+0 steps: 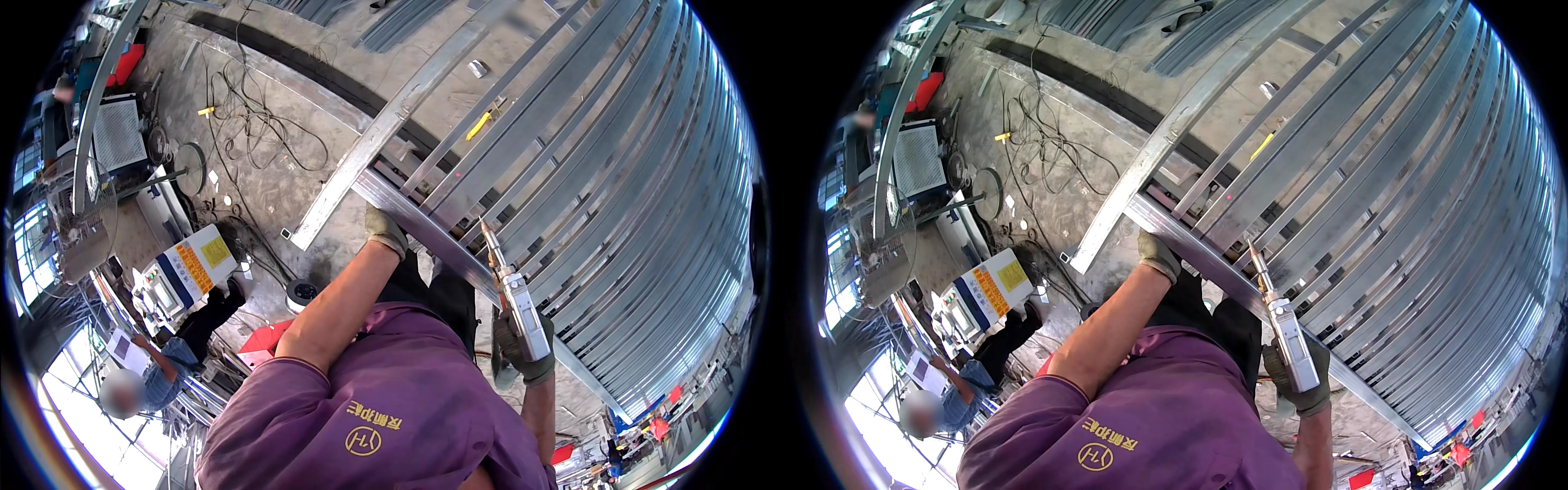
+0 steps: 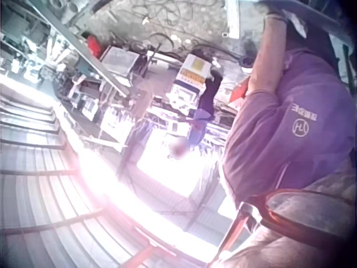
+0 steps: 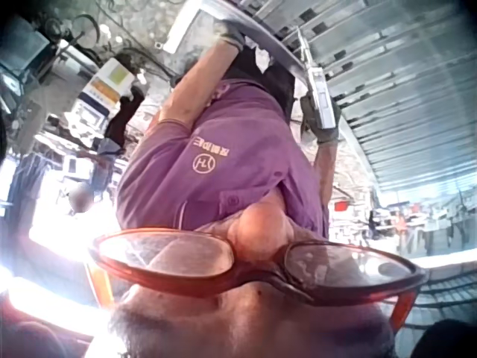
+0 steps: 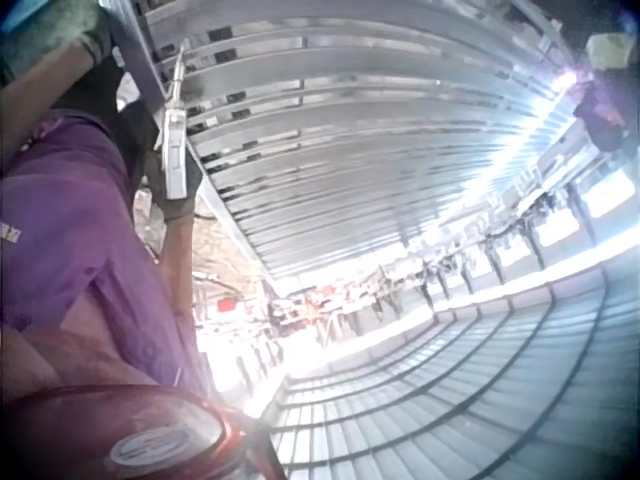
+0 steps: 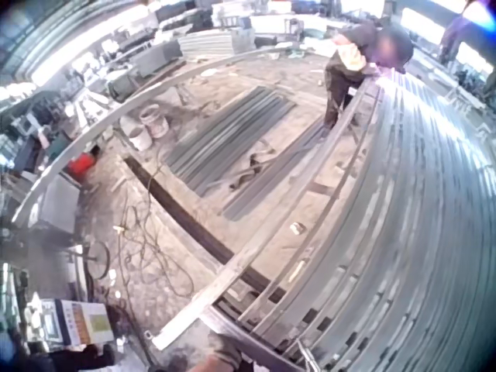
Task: The person welds a large metal frame structure using a handheld welding torch. They repeatedly position the torch at various joints, activate the arc to weld, and move along the frame to complete multiple welds.
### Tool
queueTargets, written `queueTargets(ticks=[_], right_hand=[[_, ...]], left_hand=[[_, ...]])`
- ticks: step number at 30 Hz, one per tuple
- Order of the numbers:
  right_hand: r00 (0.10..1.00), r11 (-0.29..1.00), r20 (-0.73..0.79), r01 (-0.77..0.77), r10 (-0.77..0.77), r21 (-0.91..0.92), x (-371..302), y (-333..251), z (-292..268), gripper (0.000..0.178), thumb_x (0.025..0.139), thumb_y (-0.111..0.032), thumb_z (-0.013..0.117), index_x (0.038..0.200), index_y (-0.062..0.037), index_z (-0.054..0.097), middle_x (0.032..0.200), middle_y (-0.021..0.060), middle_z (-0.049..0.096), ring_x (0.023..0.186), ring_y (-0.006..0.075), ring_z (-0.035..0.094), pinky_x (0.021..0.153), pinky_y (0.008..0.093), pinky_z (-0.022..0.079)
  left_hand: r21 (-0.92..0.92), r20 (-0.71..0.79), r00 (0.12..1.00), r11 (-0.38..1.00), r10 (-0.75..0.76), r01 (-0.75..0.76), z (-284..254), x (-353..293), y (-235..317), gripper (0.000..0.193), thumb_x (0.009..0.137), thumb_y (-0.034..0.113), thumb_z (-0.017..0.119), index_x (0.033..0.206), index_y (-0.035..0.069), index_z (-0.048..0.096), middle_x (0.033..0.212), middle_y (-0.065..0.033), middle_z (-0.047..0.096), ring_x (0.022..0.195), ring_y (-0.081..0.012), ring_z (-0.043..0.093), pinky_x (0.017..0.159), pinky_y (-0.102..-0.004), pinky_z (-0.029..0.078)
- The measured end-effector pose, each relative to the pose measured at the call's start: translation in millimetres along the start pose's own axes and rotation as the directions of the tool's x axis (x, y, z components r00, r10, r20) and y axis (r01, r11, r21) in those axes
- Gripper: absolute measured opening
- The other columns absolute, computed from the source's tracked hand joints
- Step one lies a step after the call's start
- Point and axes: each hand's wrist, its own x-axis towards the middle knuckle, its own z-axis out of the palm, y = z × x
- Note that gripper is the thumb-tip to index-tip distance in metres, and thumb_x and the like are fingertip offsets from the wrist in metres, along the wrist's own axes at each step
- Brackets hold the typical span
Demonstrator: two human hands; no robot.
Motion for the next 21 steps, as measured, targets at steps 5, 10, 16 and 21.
queueTargets(ticks=[5,10,16,21], right_hand=[[0.999,0.997,0.024,0.043,-0.041,-0.06,19,-12,-8,0.018,0.085,-0.016,0.083,0.094,-0.0041,0.072,0.078,0.0115,0.07,0.069,0.0294,0.072,0.063,0.0376,0.057],[0.993,0.997,-0.092,-0.081,0.08,-0.005,12,-11,-16,0.015,0.085,-0.013,0.081,0.094,-0.0034,0.072,0.079,0.0108,0.071,0.069,0.0275,0.072,0.065,0.0371,0.057],[0.938,0.979,-0.287,-0.204,0.197,0.005,-27,42,-35,0.012,0.093,-0.015,0.079,0.096,-0.0058,0.072,0.075,0.0026,0.064,0.068,0.0151,0.06,0.063,0.0355,0.052],[0.831,0.937,-0.433,-0.322,0.349,0.139,-86,104,-54,0.016,0.099,-0.021,0.076,0.106,-0.0079,0.07,0.089,0.0001,0.064,0.08,0.0116,0.058,0.067,0.0334,0.05]], left_hand=[[0.173,-0.098,0.991,0.979,-0.094,0.11,-15,3,14,0.053,0.107,0.056,0.051,0.132,0.011,0.066,0.123,-0.0078,0.074,0.109,-0.0296,0.071,0.094,-0.0498,0.059],[0.448,-0.026,0.997,0.891,-0.068,0.072,-33,-20,36,0.035,0.107,0.037,0.059,0.119,0.006,0.071,0.105,-0.0125,0.076,0.089,-0.0263,0.074,0.083,-0.0399,0.063],[0.895,0.156,0.957,0.445,-0.245,-0.031,-37,-97,35,0.037,0.104,0.038,0.069,0.111,0.001,0.071,0.084,-0.0046,0.07,0.066,-0.0121,0.066,0.053,-0.027,0.048],[0.981,0.159,0.964,0.145,-0.214,-0.13,-7,-118,8,0.045,0.1,0.042,0.074,0.115,0.0,0.069,0.087,-0.0081,0.073,0.071,-0.0193,0.07,0.063,-0.0344,0.055]])
